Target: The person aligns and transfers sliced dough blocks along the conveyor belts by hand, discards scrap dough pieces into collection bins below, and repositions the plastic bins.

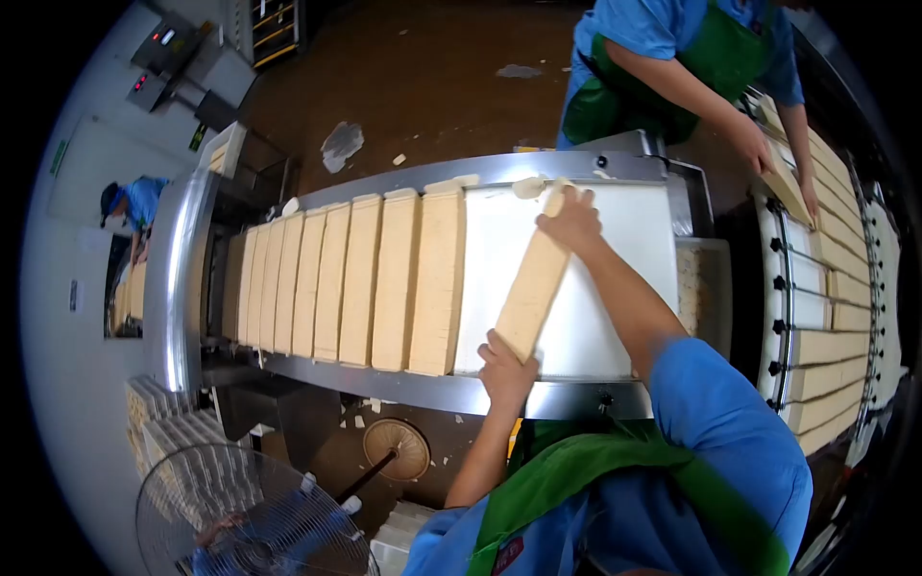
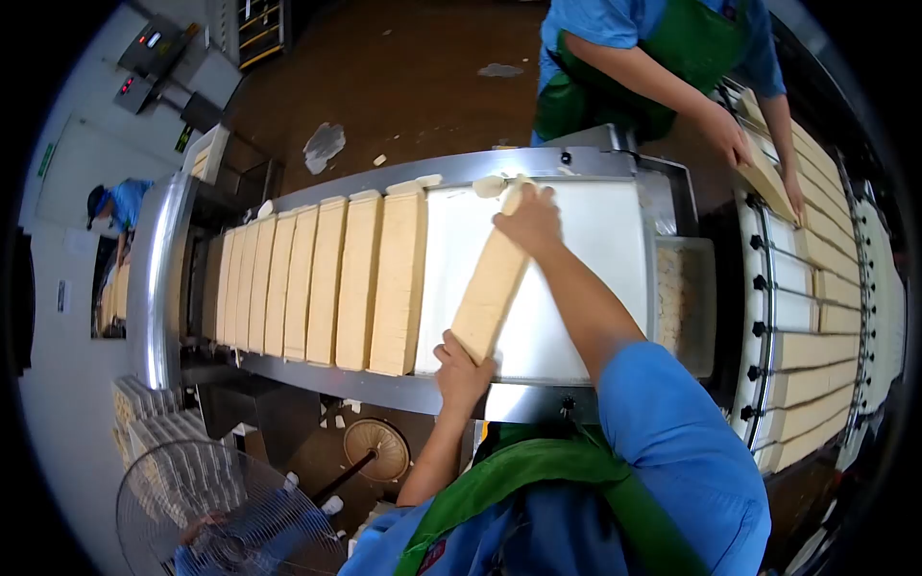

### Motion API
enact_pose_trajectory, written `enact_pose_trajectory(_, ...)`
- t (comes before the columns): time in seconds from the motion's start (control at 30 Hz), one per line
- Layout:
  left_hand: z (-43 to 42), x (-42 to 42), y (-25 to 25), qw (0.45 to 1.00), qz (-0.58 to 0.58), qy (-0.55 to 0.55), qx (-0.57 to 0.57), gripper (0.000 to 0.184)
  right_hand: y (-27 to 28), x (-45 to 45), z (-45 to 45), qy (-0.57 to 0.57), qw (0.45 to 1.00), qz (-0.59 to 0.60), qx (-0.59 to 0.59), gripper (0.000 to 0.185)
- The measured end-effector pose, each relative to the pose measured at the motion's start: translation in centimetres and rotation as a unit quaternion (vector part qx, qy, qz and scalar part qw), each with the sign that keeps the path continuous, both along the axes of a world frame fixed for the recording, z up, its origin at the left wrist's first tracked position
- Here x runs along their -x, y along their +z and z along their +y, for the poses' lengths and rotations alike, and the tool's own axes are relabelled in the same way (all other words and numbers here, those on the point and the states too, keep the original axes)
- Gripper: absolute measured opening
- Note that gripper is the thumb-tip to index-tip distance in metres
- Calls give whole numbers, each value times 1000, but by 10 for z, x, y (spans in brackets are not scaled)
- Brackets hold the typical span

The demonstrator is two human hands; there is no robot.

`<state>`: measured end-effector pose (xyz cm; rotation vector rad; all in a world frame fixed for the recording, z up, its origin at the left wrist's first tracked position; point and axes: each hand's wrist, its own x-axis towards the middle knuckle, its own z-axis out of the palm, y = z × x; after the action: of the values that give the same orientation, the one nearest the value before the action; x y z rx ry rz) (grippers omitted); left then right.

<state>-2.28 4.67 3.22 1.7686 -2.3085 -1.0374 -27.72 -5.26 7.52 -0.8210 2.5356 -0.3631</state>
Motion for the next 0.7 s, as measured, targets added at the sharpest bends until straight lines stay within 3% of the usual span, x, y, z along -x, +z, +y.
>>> enact_pose_trajectory(0.07,19,24,-1,995,88,-45,-26,84,2,33,36,-50,999,6,-8,84)
enact_pose_trajectory(0.17,48,62,13,988,89,-119,-47,83,-13,78,95,-135,987,90,-4,90)
enact_pose_trajectory(0.23,61,83,8,988,95,-124,-8,83,-22,97,126,-184,979,85,36,91)
enact_pose_trajectory(0.37,77,123,17,977,132,-147,85,64,-5,122,201,-296,943,26,147,87)
enact_pose_trajectory(0.4,83,135,21,971,156,-152,96,64,2,126,234,-328,933,35,146,87)
enact_pose_trajectory(0.47,97,165,28,961,189,-173,104,65,18,138,284,-371,885,28,282,85)
enact_pose_trajectory(0.63,153,249,68,903,298,-282,126,77,55,195,416,-467,813,129,321,82)
enact_pose_trajectory(0.7,178,286,86,878,337,-319,119,75,66,228,460,-525,791,147,279,80)
